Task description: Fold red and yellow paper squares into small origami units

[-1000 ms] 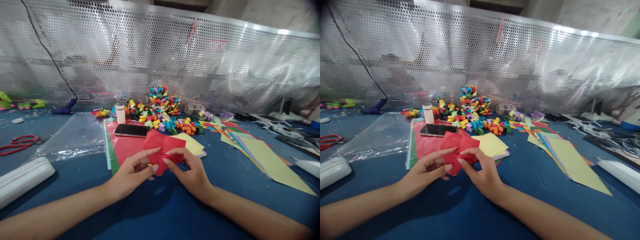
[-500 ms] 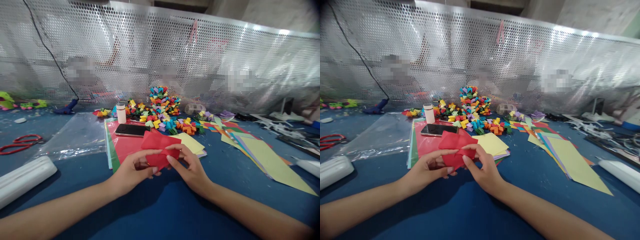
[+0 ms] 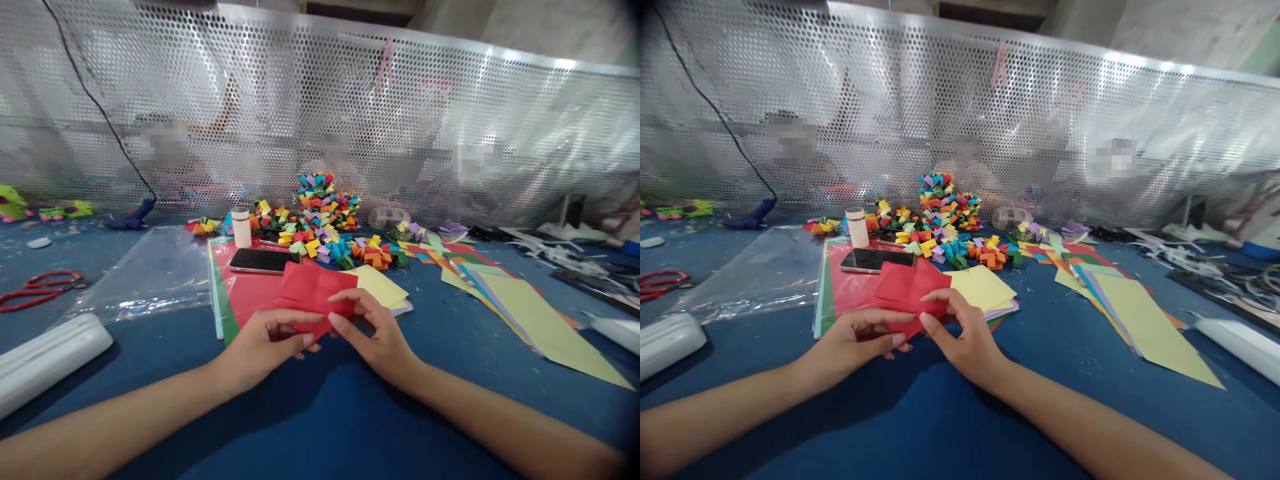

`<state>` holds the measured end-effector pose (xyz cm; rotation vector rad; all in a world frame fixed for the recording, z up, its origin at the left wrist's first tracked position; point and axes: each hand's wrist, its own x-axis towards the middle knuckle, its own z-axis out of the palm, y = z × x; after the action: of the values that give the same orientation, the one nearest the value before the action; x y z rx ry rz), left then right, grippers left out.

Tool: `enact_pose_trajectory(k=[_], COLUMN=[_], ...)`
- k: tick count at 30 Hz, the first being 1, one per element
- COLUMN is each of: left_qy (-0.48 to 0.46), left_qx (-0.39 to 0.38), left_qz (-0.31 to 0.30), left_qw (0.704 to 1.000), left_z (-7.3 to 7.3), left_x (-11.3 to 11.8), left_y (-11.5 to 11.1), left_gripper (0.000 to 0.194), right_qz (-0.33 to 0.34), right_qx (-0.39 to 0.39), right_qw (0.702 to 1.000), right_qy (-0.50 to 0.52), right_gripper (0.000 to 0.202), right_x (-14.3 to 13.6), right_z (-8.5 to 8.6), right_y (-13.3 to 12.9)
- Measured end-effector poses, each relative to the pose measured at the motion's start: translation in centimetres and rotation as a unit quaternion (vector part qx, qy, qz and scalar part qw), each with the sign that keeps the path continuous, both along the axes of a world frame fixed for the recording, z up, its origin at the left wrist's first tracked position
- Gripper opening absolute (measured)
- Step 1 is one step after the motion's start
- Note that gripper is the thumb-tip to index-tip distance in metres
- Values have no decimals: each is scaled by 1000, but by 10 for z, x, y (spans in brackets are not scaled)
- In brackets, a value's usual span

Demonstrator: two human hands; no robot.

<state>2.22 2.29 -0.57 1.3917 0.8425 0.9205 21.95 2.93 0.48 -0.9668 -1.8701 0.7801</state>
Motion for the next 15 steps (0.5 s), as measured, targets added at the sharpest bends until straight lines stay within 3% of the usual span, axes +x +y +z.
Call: enact_pose_trajectory(k=[9,15], left_qy=[-12,19], left_qx=[-2,35], left_qz=[10,14], left_qw=[1000,999], left_z=[0,-1], left_x=[-1,-3], left_y=[1,4], left_gripper=[31,28], right_qz=[6,2], right_qx=[12,16], right_qw=[1000,999], right_qy=[-15,-37], right_gripper=[10,15], right_x=[-1,0], right_z=[0,0], right_y=[2,1])
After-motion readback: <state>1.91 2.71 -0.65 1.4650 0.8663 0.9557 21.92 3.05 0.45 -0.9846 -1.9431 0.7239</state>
